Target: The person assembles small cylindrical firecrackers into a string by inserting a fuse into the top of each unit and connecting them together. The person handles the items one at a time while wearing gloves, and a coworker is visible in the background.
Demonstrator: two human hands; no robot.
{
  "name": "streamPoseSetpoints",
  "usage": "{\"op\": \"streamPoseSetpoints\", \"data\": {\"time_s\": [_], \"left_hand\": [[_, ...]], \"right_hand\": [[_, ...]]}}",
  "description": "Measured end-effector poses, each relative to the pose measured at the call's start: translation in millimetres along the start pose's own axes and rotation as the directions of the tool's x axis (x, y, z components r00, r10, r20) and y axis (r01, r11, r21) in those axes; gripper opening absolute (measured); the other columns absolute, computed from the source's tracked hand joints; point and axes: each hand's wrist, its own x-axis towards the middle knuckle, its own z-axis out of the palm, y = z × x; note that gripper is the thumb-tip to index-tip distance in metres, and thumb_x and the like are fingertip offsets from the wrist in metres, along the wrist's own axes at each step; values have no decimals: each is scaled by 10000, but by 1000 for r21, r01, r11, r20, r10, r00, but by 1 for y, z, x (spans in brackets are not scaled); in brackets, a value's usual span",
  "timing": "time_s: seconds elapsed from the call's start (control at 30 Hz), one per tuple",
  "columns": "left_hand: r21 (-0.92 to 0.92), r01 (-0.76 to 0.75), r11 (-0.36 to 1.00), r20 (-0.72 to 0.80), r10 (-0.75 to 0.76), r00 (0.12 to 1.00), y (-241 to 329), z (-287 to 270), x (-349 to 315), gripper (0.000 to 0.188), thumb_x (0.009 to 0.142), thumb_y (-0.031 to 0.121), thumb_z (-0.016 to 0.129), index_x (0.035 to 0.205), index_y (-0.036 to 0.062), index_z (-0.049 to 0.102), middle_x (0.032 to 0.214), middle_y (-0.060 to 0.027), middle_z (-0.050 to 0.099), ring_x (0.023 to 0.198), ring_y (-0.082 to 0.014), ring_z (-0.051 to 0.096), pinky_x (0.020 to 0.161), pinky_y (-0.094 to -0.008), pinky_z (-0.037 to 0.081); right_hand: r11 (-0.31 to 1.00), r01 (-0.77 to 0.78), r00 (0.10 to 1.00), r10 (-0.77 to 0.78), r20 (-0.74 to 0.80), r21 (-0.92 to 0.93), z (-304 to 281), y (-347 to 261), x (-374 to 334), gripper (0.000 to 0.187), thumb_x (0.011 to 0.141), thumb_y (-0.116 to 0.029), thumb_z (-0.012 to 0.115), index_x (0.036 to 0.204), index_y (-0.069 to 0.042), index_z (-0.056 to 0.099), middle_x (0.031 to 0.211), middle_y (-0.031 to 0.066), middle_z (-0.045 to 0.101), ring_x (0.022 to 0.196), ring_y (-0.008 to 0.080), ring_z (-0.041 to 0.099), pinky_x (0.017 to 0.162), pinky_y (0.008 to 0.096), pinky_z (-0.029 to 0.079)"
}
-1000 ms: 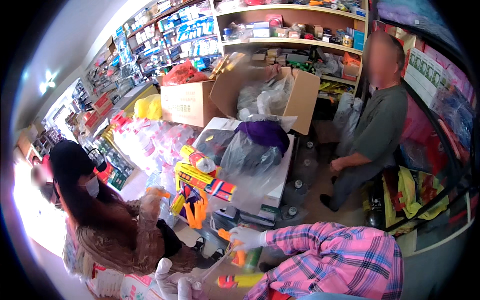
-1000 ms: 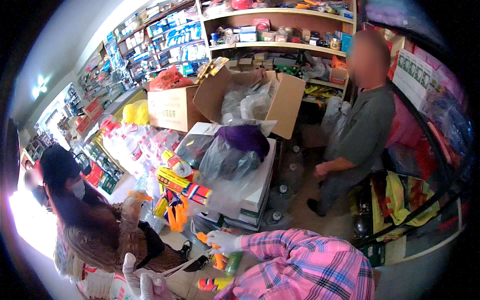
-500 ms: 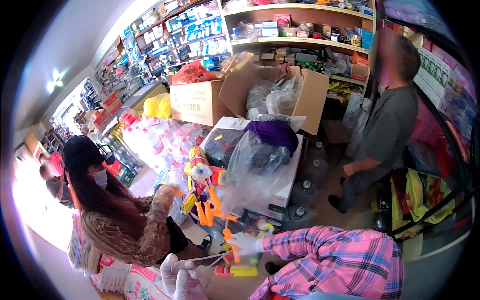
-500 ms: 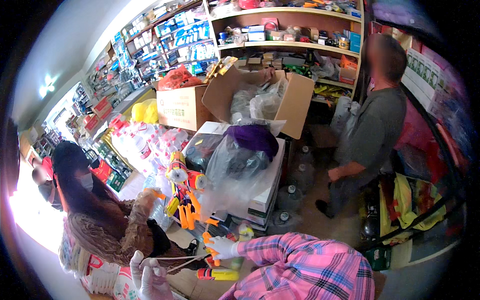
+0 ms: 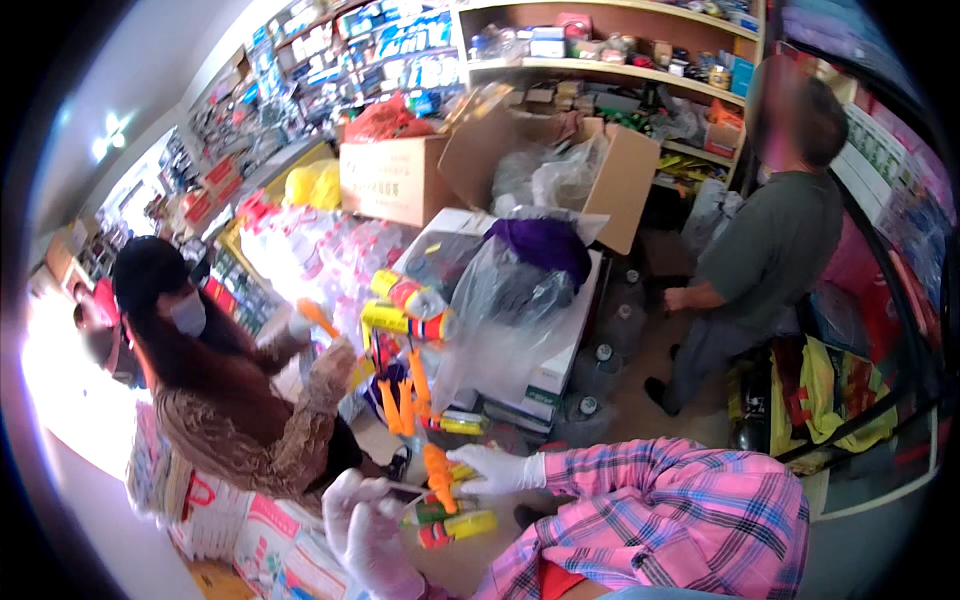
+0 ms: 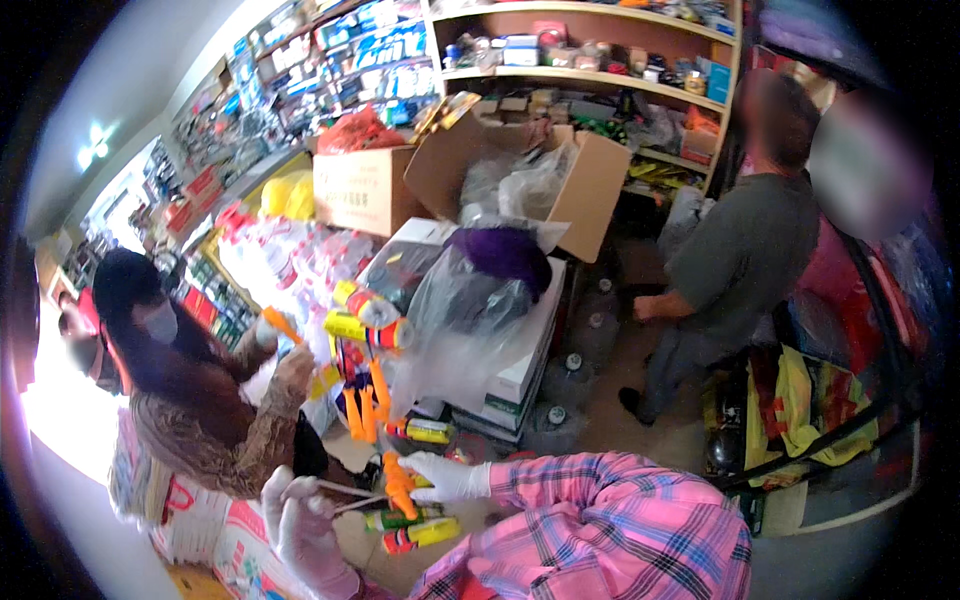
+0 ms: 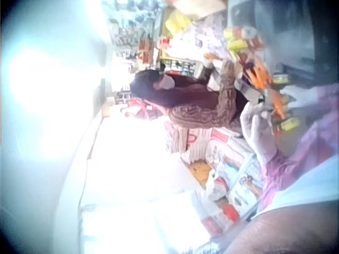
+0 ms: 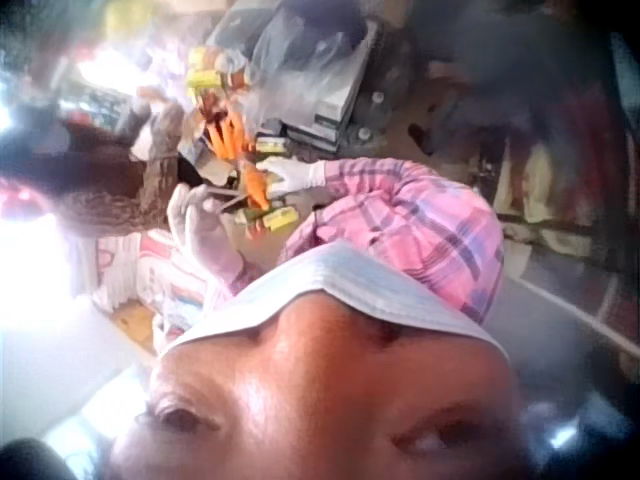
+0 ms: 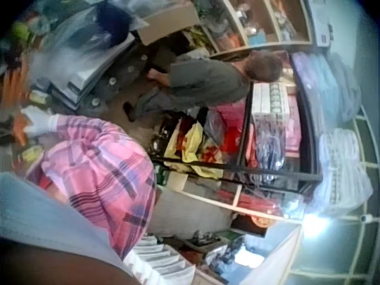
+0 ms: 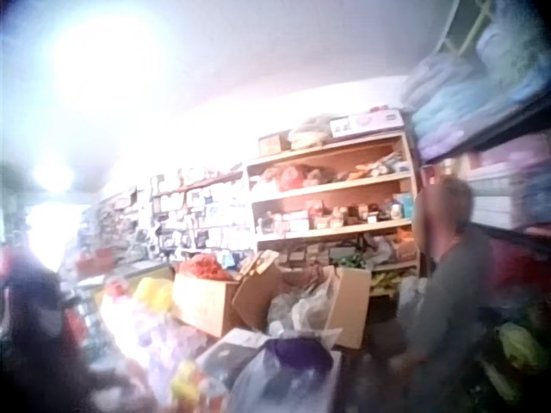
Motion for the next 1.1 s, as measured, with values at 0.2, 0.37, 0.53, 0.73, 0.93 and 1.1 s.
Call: {"op": "streamPoseSetpoints", "data": {"time_s": [0.2, 0.37, 0.53, 0.73, 0.93, 1.1], "left_hand": [[-26, 255, 966, 36, -254, 966, -36, 1, -9, 325, 872, 43, 533, 1186, -38, 516, 977, -175, 636, 757, -178, 608, 708, -274, 502], [-91, 310, 946, 70, -305, 950, -48, -9, -18, 310, 882, 67, 579, 1169, -38, 534, 1004, -137, 635, 866, -182, 623, 748, -279, 502], [-102, 356, 929, 144, -341, 929, -56, -7, -26, 311, 883, 85, 615, 1157, -40, 539, 1059, -121, 634, 903, -177, 633, 738, -278, 507], [-32, 568, 822, 249, -544, 801, -47, -8, -29, 384, 884, 106, 616, 1223, -37, 509, 1115, -138, 630, 867, -159, 617, 702, -250, 485], [95, 634, 768, 209, -638, 741, -41, -25, -27, 334, 877, 128, 596, 1181, -5, 557, 962, -85, 655, 610, -50, 468, 569, -169, 370], [102, 272, 957, 18, -276, 961, 6, -46, -55, 210, 807, 101, 581, 966, -36, 593, 777, -86, 634, 563, -86, 523, 513, -207, 381]], "right_hand": [[947, 195, 980, -201, -4, 253, -43, -83, 9, 461, 880, -181, 637, 1267, 20, 489, 1209, 187, 548, 1120, 323, 541, 979, 385, 408], [918, 253, 963, -210, -167, 305, -50, -101, 9, 354, 897, -127, 604, 1221, -1, 538, 1179, 140, 563, 1140, 285, 537, 982, 397, 409], [842, -66, 986, -28, 167, 535, -43, -86, 8, 196, 933, -139, 552, 1090, -22, 573, 898, 103, 616, 890, 225, 626, 781, 334, 488], [876, 23, 995, 29, -100, 483, -61, -97, 6, 204, 959, -221, 535, 887, -34, 568, 770, 67, 567, 700, 132, 535, 659, 286, 441], [966, -33, 776, -136, 616, 255, -113, -102, 12, 357, 861, -167, 608, 1176, -8, 550, 1080, 145, 589, 1014, 246, 559, 937, 352, 418], [866, -28, 774, -297, -560, -499, -160, -13, 69, 606, 750, -250, 726, 1224, 26, 468, 1204, 216, 496, 1109, 373, 491, 953, 452, 388]]}}
